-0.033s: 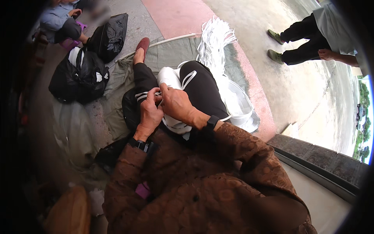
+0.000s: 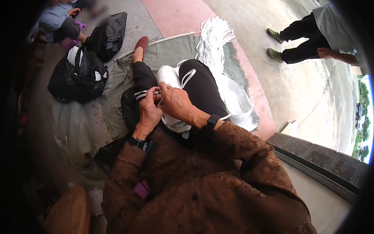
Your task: Lacing a white shoe component by hand.
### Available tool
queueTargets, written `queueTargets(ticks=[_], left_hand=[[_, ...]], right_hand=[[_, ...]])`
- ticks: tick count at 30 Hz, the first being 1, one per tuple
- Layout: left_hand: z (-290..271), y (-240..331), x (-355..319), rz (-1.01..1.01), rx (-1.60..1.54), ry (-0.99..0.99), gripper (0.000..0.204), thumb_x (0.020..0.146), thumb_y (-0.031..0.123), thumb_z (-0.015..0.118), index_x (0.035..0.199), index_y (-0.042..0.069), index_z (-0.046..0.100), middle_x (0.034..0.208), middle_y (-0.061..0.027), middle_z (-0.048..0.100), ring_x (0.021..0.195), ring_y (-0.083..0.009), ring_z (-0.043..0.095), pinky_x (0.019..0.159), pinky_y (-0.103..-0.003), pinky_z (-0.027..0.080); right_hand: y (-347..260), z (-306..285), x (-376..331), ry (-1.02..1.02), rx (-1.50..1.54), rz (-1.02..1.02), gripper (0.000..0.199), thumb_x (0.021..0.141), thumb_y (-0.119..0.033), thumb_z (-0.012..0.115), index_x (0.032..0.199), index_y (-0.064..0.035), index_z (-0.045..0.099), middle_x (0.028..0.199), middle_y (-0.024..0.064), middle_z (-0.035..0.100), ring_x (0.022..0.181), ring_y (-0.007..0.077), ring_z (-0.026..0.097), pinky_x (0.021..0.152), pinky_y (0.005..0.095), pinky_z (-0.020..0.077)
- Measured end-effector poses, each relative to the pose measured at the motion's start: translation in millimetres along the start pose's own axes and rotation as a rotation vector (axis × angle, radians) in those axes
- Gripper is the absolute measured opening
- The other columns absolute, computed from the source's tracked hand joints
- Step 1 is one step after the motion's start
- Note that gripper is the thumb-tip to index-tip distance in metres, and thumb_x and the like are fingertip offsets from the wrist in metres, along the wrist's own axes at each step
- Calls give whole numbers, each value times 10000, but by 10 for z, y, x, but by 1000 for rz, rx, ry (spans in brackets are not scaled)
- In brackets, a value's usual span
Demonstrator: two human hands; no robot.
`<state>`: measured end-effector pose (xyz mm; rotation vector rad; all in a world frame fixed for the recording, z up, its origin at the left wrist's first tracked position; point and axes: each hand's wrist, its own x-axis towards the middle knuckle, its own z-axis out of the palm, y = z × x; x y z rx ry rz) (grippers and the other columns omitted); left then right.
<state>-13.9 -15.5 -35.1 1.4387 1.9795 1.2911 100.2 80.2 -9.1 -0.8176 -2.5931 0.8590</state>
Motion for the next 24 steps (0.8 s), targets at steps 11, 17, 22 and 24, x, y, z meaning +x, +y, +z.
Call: queueTargets(ticks=[11,17,22,24], left_hand=[[-84,118,183,-121,-31,-4,352,720,-52,729,1029,-9,566,733,-94,677,672,-206,676,659,-328,520],[-100,-6,152,-272,-46,23,356,768,-17,730,1059,-71,532,851,-156,708,750,-209,691,702,-332,537],[-79,355,-26,12,153,-73,365,781,-4,658,1113,-27,509,1131,-216,597,1087,-357,598,945,-465,490],[-52,579,-208,559,137,-84,299,829,68,600,1112,-21,567,1027,-194,586,981,-375,579,879,-504,470]], right_hand=[[-40,8,132,-56,-140,-79,271,819,-107,641,1009,30,506,798,212,664,728,358,692,612,427,547],[-33,165,148,-82,-169,-215,194,904,-143,549,957,41,518,802,227,653,718,374,672,636,442,542],[-113,-319,-260,-251,-23,-97,364,773,-58,680,1042,56,463,801,221,631,786,405,664,639,470,523],[-324,-852,-849,-260,299,-52,391,756,34,661,1079,-2,445,778,205,613,796,429,656,638,464,513]])
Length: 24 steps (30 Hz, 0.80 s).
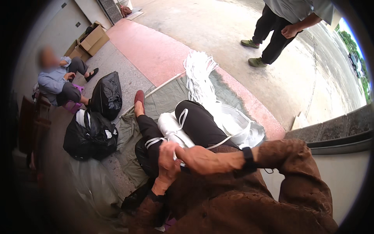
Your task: Lacing a white shoe component by hand.
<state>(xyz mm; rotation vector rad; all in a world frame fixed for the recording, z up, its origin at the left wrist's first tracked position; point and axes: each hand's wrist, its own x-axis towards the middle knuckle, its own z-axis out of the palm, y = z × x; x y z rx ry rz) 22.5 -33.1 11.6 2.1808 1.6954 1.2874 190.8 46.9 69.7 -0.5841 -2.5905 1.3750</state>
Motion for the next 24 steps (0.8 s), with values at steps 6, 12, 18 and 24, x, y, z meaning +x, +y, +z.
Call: queueTargets(ticks=[6,12,18,24], left_hand=[[-256,841,-223,-1101,-1538,-584,339,998,297,577,819,13,621,658,-7,530,542,-103,402,565,-260,347],[-228,311,345,-924,-495,-91,236,913,183,681,748,27,616,572,75,462,529,-40,378,483,-243,300],[257,-510,381,-821,43,-101,223,712,179,739,770,32,582,576,-97,561,518,-245,556,533,-361,445],[293,-386,447,-880,-37,73,201,747,152,732,804,33,580,625,-109,583,543,-218,576,550,-362,444]], right_hand=[[459,-138,185,186,71,19,348,762,-146,797,939,-19,526,870,163,601,809,376,617,693,433,491],[913,26,714,212,-313,3,498,664,-182,788,1056,27,563,1007,192,578,967,369,567,842,432,498],[986,284,827,92,-772,-81,245,720,-172,671,856,31,680,889,196,613,902,328,577,765,378,488],[920,115,936,-11,-766,-34,229,728,-157,665,852,36,668,868,182,616,879,312,597,751,381,494]])
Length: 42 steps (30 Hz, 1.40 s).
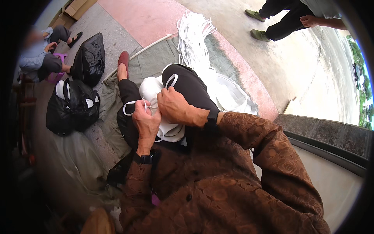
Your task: Lacing a white shoe component by hand.
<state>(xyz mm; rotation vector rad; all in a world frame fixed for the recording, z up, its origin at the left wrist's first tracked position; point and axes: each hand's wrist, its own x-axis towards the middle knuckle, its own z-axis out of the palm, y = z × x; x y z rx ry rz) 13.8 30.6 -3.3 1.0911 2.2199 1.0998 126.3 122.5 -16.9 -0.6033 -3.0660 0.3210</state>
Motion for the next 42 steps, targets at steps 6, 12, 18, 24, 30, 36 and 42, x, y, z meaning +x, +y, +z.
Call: queueTargets(ticks=[6,12,18,24,30,36,42], left_hand=[[-61,-260,320,410,413,-15,314,764,97,751,1008,30,566,568,-94,574,556,-268,609,577,-408,481],[-82,-70,166,14,-34,-55,288,718,103,753,923,12,572,595,-20,532,533,-142,476,528,-310,414],[-11,-100,85,17,197,-138,323,687,261,763,886,54,613,627,-120,597,634,-338,634,618,-431,491],[-11,-117,17,-21,222,-176,343,700,333,781,876,61,671,716,-152,671,673,-343,672,633,-421,515],[46,-160,-95,195,222,-46,225,761,213,738,918,62,679,761,-140,692,687,-348,675,634,-422,529],[174,-209,-67,456,396,-7,131,806,137,691,877,35,648,766,-136,681,694,-326,680,606,-407,531],[54,-291,-44,451,656,-93,212,846,219,643,846,41,528,585,-147,602,554,-346,637,524,-467,498]], right_hand=[[6,-35,-185,136,364,109,306,720,-69,644,982,30,522,948,186,549,914,348,570,754,407,510],[-37,24,-136,191,229,113,289,719,-80,657,975,24,573,972,185,533,921,318,552,766,378,520],[47,-71,115,-111,281,176,267,683,-88,678,908,47,629,862,210,618,818,375,638,721,423,537],[222,31,47,-105,439,143,145,619,-43,657,747,25,664,821,188,663,830,373,662,737,424,538],[193,10,3,99,691,147,90,631,14,620,713,5,657,795,176,661,770,371,657,680,427,524],[255,-17,10,40,557,109,123,683,-119,686,734,-8,705,711,213,667,731,394,678,681,456,544],[164,86,-87,125,637,106,305,673,-42,682,974,10,674,896,194,637,861,377,641,784,415,536]])
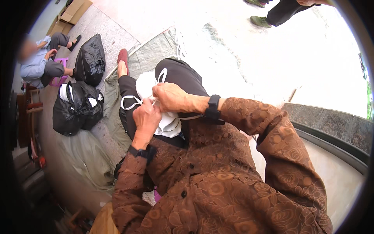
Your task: Lacing a white shoe component by hand.
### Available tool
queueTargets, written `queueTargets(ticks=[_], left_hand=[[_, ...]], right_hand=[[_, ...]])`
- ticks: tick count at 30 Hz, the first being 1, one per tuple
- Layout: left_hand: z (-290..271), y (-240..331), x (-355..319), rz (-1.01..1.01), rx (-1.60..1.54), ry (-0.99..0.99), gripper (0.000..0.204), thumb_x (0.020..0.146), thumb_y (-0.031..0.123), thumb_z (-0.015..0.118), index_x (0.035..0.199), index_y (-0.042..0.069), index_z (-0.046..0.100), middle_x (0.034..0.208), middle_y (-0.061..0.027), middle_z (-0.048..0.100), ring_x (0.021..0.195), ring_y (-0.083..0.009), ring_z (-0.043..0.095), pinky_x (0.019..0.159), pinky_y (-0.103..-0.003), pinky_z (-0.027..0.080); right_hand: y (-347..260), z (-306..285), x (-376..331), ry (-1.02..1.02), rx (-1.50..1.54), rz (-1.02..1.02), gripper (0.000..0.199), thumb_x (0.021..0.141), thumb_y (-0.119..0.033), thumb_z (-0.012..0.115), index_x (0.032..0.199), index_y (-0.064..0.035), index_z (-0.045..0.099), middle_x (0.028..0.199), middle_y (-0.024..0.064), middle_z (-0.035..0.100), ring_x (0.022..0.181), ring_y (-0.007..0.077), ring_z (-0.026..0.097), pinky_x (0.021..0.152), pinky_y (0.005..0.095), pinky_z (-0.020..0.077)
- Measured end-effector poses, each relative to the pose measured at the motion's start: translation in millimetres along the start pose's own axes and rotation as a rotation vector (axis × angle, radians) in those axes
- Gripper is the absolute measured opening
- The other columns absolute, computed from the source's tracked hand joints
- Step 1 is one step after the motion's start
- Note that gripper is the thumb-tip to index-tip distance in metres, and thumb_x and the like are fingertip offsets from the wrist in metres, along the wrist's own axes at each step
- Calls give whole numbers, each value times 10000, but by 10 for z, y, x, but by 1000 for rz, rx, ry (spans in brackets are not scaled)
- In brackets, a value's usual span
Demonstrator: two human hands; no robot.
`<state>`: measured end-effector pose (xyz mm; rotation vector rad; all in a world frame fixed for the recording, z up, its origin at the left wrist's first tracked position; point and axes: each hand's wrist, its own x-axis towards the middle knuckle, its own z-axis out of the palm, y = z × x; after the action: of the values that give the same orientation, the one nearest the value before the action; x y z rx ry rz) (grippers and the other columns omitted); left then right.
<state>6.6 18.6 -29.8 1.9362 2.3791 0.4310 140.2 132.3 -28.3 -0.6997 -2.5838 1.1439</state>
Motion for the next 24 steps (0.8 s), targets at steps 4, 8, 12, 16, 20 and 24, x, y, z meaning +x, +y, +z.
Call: queueTargets(ticks=[4,8,12,16,20,24], left_hand=[[-533,-107,-147,-255,-280,-105,157,823,134,650,798,6,564,611,-183,601,588,-345,642,561,-457,488],[-827,6,-98,-869,-1366,-235,205,892,217,663,862,24,599,618,68,425,491,-47,357,455,-216,290],[-906,8,-324,-882,-1664,-97,286,995,261,504,863,21,586,623,48,419,492,-36,312,445,-213,232],[-746,91,-513,-762,-1855,87,319,1018,259,542,898,-25,623,680,3,491,544,-81,395,499,-226,312],[-554,210,-421,-761,-1934,217,240,970,165,632,979,-71,671,806,-37,621,684,-141,527,672,-266,443],[-455,208,-465,-832,-2053,281,161,925,87,679,987,-59,649,868,-78,672,689,-151,560,674,-270,463]], right_hand=[[-150,-99,-195,183,-142,-108,417,698,-73,718,1096,-12,607,949,160,552,932,347,564,830,407,505],[-106,111,112,51,-116,-431,218,705,-80,697,920,-54,677,883,104,578,880,297,587,780,390,519],[-865,-263,-259,-97,568,-590,135,605,12,657,734,-29,651,794,112,663,767,278,647,699,372,528],[-1167,-541,-485,-160,600,-278,104,731,36,696,827,4,673,803,96,658,741,240,671,663,331,530],[-768,-299,-188,3,783,327,116,896,-96,721,894,10,676,737,16,659,681,59,586,588,243,483],[-892,-186,-170,-27,952,393,197,906,-134,731,1020,7,654,795,-2,649,649,36,519,559,213,433]])
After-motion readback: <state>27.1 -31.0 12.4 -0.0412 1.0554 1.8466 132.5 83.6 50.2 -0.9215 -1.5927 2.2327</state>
